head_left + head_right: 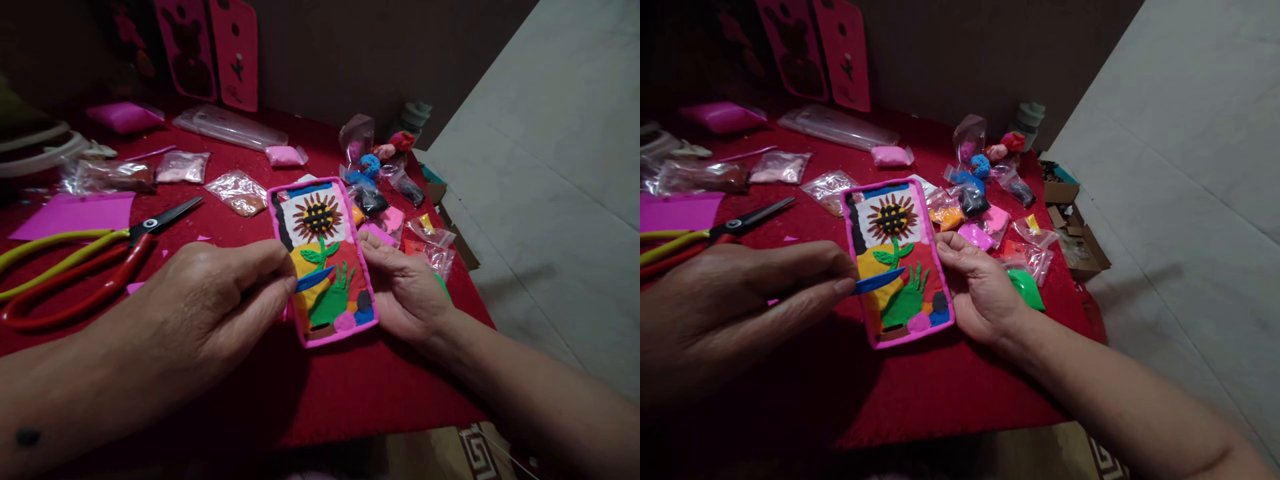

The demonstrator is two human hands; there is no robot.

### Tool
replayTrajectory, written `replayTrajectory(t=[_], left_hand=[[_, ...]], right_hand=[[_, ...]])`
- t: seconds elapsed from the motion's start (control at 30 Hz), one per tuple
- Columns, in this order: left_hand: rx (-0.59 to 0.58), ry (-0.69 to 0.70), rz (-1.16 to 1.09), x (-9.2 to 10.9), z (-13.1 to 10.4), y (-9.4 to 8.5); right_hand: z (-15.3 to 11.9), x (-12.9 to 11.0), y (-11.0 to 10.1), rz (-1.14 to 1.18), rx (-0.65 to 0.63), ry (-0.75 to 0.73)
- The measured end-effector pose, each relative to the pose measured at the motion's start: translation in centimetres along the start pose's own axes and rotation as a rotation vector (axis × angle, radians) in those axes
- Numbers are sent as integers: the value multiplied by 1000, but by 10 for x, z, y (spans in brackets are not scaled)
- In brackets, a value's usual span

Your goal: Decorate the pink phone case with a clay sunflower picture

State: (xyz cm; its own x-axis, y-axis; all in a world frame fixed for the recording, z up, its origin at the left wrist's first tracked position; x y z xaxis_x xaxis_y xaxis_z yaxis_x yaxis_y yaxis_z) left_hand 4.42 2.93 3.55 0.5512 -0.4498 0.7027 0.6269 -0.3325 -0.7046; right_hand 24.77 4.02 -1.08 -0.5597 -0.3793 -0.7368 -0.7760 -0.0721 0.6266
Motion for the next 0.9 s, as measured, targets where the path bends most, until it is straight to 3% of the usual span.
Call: replayTrajectory(t=[0.33,0.57,0.9], left_hand=[[-33,2,10,-2,0,1],[-30,114,5,-12,0,5],[-21,134,59,-13,-1,6]], right_hand=[[0,0,1,6,21,-6],[-1,0,2,3,11,-16],[0,0,0,-7,-16,-12]])
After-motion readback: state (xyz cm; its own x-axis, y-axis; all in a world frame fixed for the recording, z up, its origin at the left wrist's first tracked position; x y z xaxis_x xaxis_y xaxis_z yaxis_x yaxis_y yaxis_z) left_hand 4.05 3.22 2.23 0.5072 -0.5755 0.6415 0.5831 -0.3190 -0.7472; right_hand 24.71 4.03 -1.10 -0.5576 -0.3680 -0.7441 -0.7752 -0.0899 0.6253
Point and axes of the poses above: each hand's wrist, its own z-axis towards the middle knuckle, its own y-axis out of the palm, x = y × z, the point moved 1 cm from there along z, towards the middle knuckle, and after that the axes turned 3 degrees about -x, right-handed, at the moved point
